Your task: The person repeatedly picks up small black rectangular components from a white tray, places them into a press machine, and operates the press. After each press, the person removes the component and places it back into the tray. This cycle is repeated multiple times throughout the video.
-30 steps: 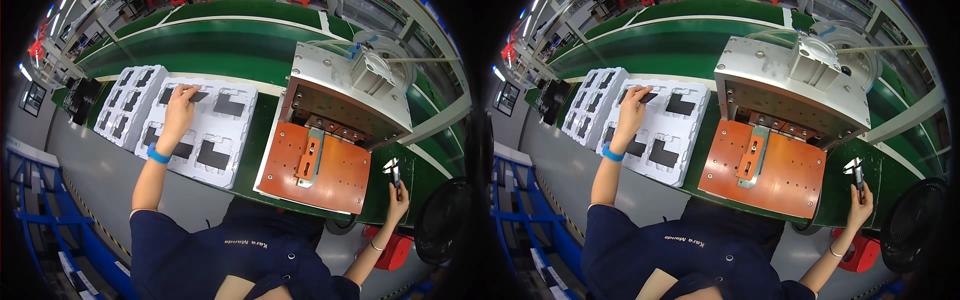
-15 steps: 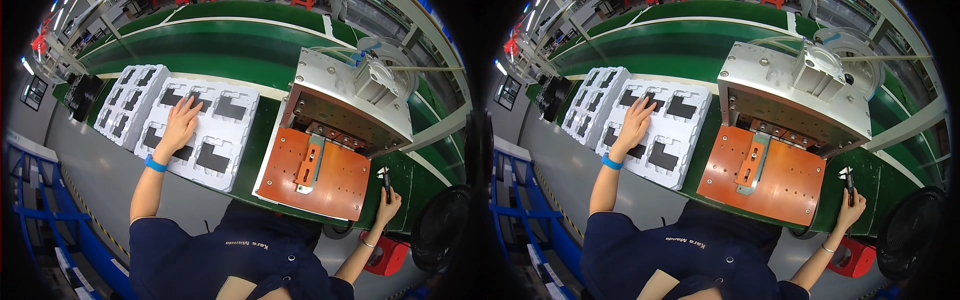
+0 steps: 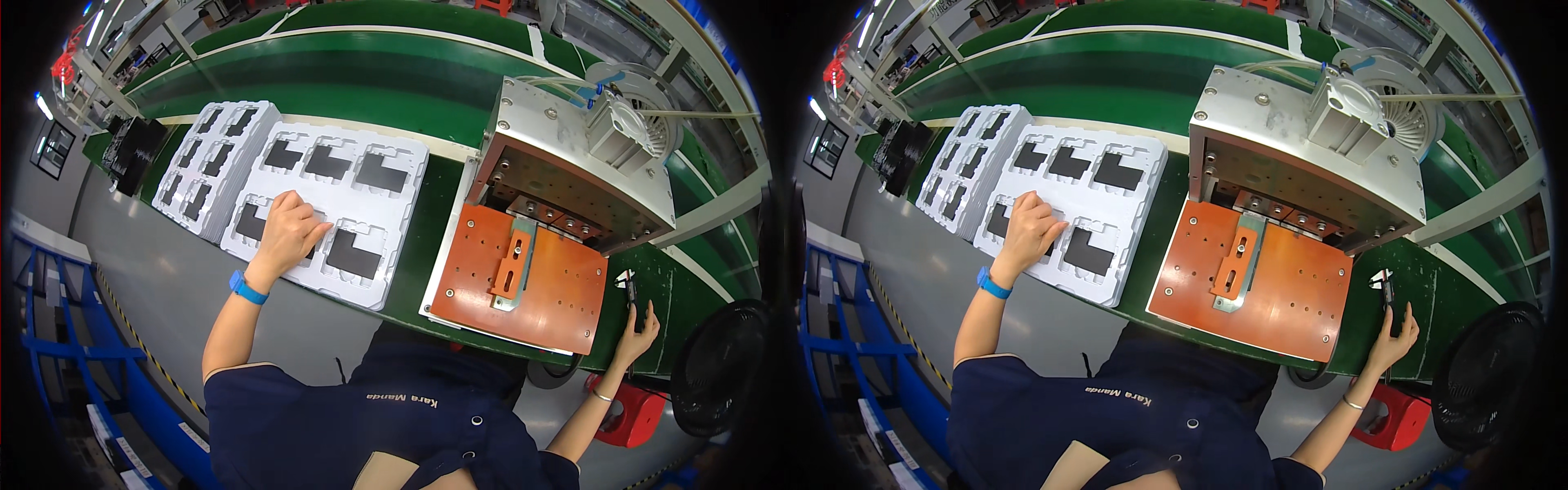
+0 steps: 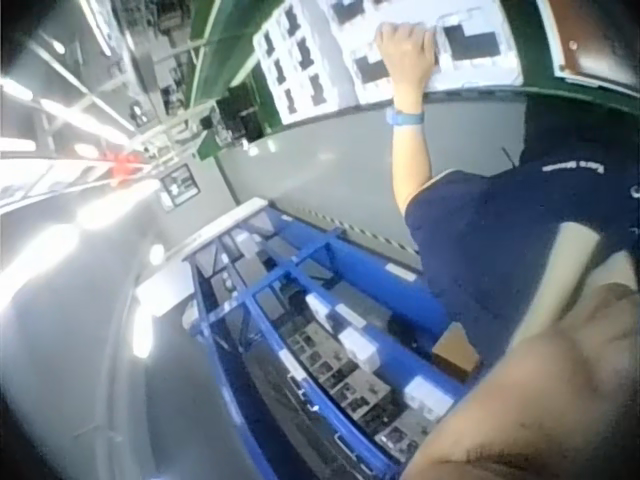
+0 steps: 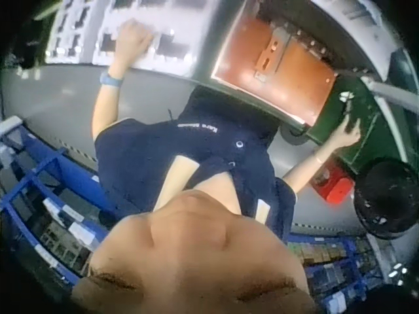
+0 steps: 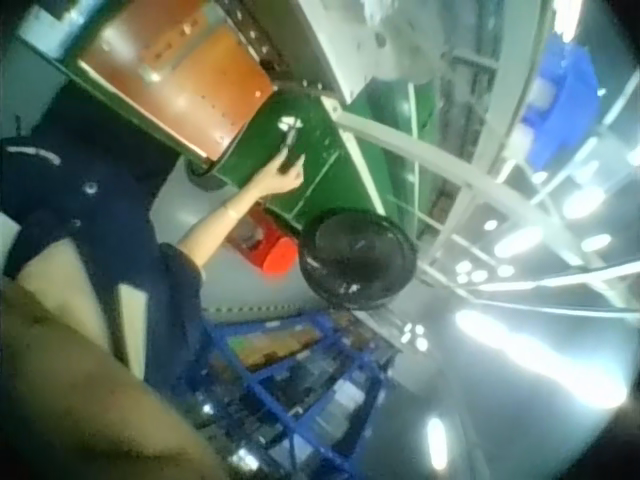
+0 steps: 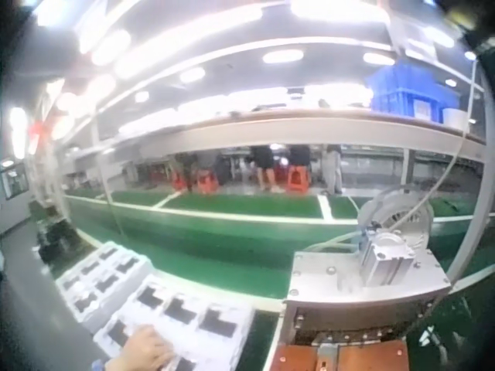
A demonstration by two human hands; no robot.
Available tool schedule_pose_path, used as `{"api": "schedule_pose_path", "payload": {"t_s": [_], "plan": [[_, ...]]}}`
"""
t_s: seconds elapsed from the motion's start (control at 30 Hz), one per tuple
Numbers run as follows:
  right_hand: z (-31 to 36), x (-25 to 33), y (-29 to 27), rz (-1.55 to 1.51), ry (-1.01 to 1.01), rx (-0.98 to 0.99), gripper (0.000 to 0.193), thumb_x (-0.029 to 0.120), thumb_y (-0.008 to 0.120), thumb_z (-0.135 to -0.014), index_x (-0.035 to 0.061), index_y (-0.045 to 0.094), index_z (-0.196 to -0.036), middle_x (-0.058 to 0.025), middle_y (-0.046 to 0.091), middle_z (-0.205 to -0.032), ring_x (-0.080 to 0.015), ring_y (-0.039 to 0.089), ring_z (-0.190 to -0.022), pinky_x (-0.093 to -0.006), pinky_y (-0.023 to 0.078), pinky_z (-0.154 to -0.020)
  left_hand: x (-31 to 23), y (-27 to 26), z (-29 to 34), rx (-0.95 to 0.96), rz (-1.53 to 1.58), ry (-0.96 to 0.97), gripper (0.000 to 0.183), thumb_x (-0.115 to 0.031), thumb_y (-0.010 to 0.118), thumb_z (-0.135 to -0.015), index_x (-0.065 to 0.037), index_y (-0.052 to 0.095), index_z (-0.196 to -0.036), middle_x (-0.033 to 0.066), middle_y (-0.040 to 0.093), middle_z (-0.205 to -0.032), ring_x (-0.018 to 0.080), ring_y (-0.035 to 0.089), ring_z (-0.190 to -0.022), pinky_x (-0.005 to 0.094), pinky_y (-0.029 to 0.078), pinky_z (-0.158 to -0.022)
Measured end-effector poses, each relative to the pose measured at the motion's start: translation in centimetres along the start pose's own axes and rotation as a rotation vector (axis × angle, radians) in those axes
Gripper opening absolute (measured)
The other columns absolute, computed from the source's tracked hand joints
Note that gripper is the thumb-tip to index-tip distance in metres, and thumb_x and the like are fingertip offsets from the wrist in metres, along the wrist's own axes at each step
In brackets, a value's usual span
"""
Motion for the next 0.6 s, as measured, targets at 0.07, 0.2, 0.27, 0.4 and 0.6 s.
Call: {"api": "schedule_pose_path", "payload": {"t_s": [0.07,0.2,0.27,0.4,0.6], "plan": [[0.1,3.0,-1.5,-0.039,0.024,-0.036,0.036,0.019,0.073,-0.089,0.008,0.068,-0.123,-0.0086,0.06,-0.102,-0.0206,0.056,-0.092,-0.033,0.045,-0.081,0.0,-0.6,-0.1,-0.043,-0.057,0.034,0.026,-0.022,0.072,-0.082,-0.006,0.063,-0.063,0.0035,0.055,-0.065,0.0247,0.052,-0.075,0.0434,0.042,-0.091],[0.4,12.6,-5.5,-0.482,-0.037,-0.035,0.02,0.009,0.066,-0.094,-0.0009,0.069,-0.112,-0.0083,0.063,-0.099,-0.0158,0.058,-0.085,-0.027,0.046,-0.076,-3.3,-3.4,-3.1,-0.218,-0.069,0.16,0.029,-0.024,0.072,-0.081,-0.009,0.06,-0.059,0.0022,0.053,-0.062,0.0251,0.051,-0.071,0.0451,0.042,-0.091],[0.4,20.1,-6.8,-0.696,-0.081,0.234,0.009,-0.001,0.06,-0.092,-0.0036,0.069,-0.092,-0.0102,0.066,-0.087,-0.0156,0.06,-0.077,-0.0271,0.048,-0.069,-8.4,-4.7,-5.9,-0.348,-0.016,0.256,0.033,-0.029,0.074,-0.077,-0.013,0.055,-0.056,0.001,0.05,-0.059,0.0245,0.05,-0.067,0.0456,0.043,-0.089],[2.3,31.0,-6.1,-1.039,-0.224,0.817,0.032,0.009,0.076,-0.079,-0.0028,0.071,-0.107,-0.0153,0.073,-0.099,-0.0224,0.071,-0.092,-0.0311,0.055,-0.081,-18.6,-5.0,-10.4,-0.345,0.277,0.537,0.033,-0.036,0.072,-0.08,-0.012,0.057,-0.061,-0.0006,0.045,-0.059,0.0212,0.051,-0.071,0.0401,0.045,-0.084],[3.9,30.7,-3.8,-1.345,0.205,0.933,0.018,-0.006,0.077,-0.078,-0.0027,0.064,-0.091,-0.005,0.069,-0.088,-0.0082,0.065,-0.084,-0.0218,0.052,-0.072,-24.3,-2.3,-14.6,-0.345,0.548,0.631,0.027,-0.03,0.07,-0.075,-0.011,0.052,-0.068,0.0008,0.047,-0.061,0.0207,0.048,-0.067,0.0384,0.045,-0.08]]}}
Point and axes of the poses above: each hand's wrist, its own z-axis away from the middle knuckle, its own y-axis out of the palm, x = y × z, the point moved 5 cm from there along -z, towards the middle knuckle
